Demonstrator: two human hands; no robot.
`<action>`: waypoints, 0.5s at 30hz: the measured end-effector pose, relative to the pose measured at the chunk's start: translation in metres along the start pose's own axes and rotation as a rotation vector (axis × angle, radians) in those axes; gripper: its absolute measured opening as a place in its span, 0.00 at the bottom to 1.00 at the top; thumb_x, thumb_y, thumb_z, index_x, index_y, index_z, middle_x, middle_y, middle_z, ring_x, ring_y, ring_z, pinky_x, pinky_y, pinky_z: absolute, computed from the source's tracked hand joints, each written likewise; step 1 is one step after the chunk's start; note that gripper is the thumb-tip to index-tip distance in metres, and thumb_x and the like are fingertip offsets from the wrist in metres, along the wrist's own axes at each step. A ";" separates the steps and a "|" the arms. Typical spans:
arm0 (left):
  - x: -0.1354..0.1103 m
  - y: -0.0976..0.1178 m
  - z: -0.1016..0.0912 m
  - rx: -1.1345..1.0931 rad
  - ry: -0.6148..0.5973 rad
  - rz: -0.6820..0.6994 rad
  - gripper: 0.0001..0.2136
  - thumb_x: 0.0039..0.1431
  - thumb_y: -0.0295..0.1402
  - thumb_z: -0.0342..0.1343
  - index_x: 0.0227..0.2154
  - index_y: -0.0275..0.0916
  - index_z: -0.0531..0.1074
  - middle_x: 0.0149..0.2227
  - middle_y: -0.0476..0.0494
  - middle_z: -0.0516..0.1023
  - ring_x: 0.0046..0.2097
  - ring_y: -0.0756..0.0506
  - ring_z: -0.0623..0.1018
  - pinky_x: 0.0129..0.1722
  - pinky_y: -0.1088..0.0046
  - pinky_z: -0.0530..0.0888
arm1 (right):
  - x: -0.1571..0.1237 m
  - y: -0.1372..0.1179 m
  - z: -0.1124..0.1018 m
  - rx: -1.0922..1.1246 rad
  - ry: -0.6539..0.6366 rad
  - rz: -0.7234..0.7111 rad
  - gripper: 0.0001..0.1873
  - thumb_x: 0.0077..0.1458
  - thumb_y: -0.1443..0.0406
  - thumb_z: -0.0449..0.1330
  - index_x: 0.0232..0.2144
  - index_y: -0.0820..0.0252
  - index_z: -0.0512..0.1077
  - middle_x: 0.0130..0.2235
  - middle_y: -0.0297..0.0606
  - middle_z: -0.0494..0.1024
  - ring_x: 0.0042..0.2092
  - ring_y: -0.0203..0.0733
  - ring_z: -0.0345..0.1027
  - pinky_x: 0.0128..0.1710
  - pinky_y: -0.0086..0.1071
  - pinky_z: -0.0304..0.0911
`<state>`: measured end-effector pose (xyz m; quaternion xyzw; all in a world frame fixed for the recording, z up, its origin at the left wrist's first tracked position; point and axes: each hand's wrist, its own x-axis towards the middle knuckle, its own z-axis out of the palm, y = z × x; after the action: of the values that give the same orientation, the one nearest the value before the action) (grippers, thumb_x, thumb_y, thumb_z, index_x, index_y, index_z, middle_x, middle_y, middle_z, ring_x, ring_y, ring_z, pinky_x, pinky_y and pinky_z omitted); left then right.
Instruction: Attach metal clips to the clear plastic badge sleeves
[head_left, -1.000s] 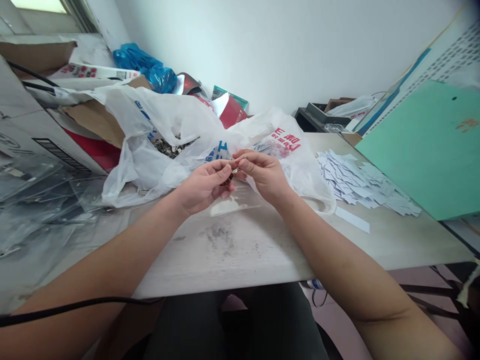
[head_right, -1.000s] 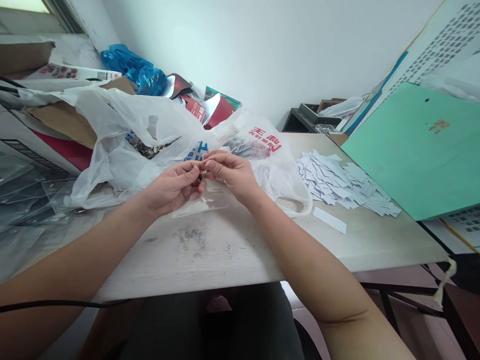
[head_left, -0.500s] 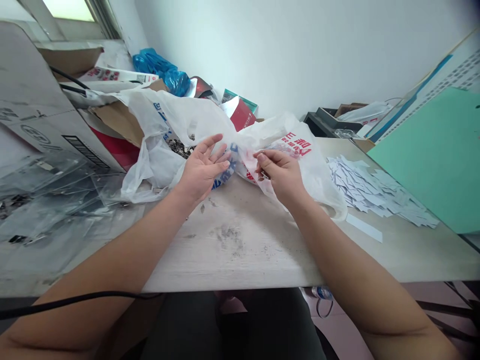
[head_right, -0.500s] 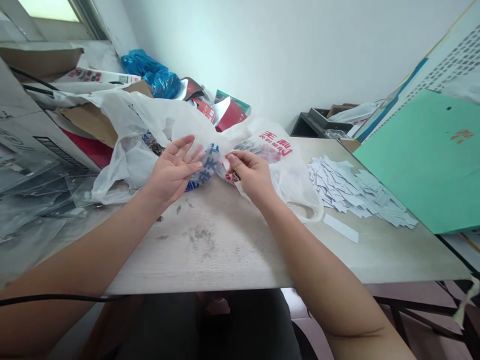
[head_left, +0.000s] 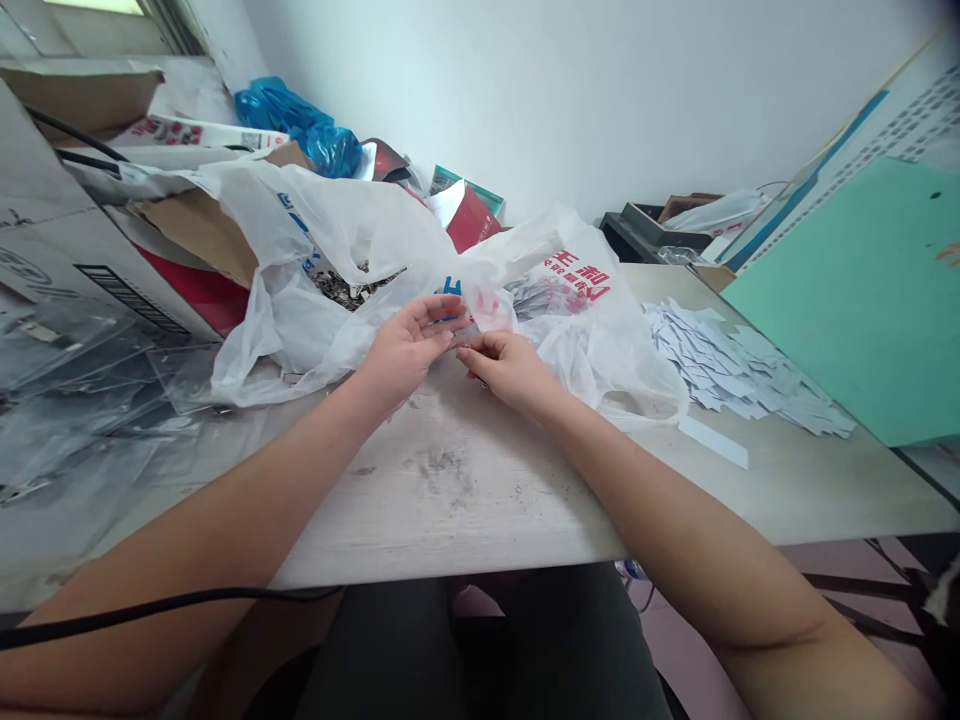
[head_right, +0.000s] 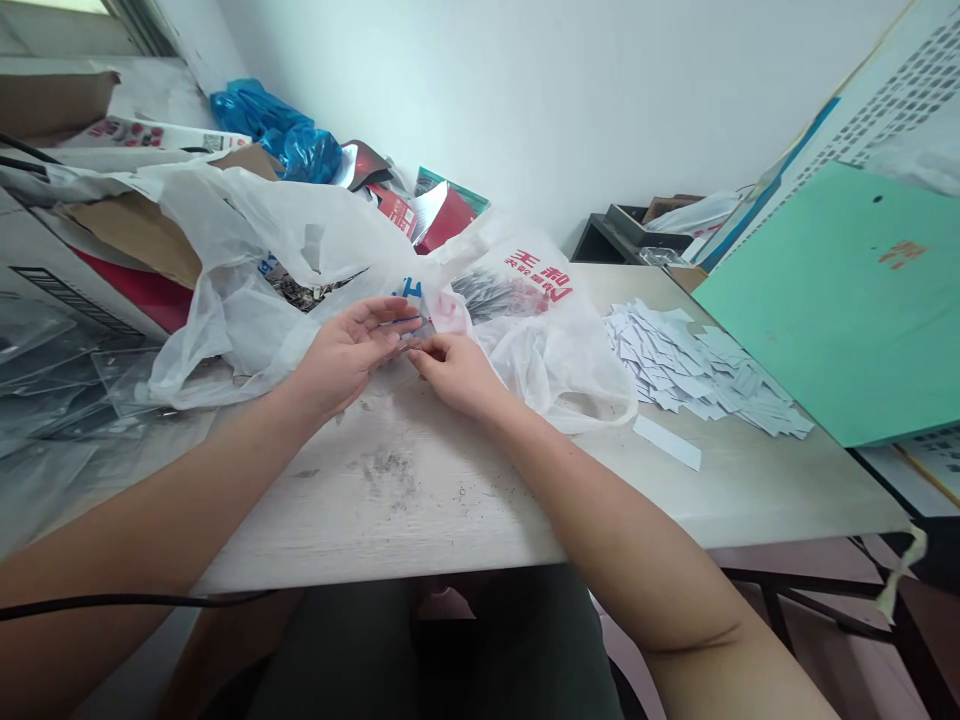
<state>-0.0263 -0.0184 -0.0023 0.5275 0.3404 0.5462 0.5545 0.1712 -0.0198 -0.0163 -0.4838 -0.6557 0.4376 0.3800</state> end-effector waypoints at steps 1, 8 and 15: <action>0.000 0.002 -0.002 0.000 0.006 -0.027 0.20 0.58 0.29 0.76 0.53 0.41 0.84 0.63 0.35 0.85 0.68 0.31 0.83 0.73 0.43 0.80 | 0.001 0.003 0.001 -0.025 -0.002 0.007 0.14 0.66 0.55 0.71 0.31 0.55 0.79 0.28 0.34 0.82 0.27 0.39 0.70 0.29 0.34 0.63; 0.004 0.016 -0.025 0.100 -0.290 -0.317 0.38 0.49 0.20 0.73 0.66 0.43 0.81 0.75 0.31 0.78 0.83 0.26 0.68 0.84 0.41 0.66 | -0.001 0.000 0.000 -0.022 -0.033 0.057 0.11 0.72 0.60 0.66 0.34 0.56 0.80 0.29 0.34 0.82 0.29 0.39 0.73 0.32 0.34 0.64; 0.005 0.006 -0.022 0.184 -0.304 -0.238 0.28 0.54 0.30 0.77 0.60 0.40 0.84 0.70 0.30 0.84 0.77 0.25 0.78 0.79 0.36 0.73 | -0.004 -0.015 -0.003 0.238 -0.142 0.181 0.18 0.67 0.60 0.74 0.24 0.58 0.81 0.31 0.39 0.86 0.28 0.35 0.70 0.31 0.32 0.64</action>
<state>-0.0477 -0.0097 -0.0003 0.6083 0.3612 0.3574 0.6097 0.1699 -0.0253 -0.0013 -0.4604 -0.5780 0.5779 0.3464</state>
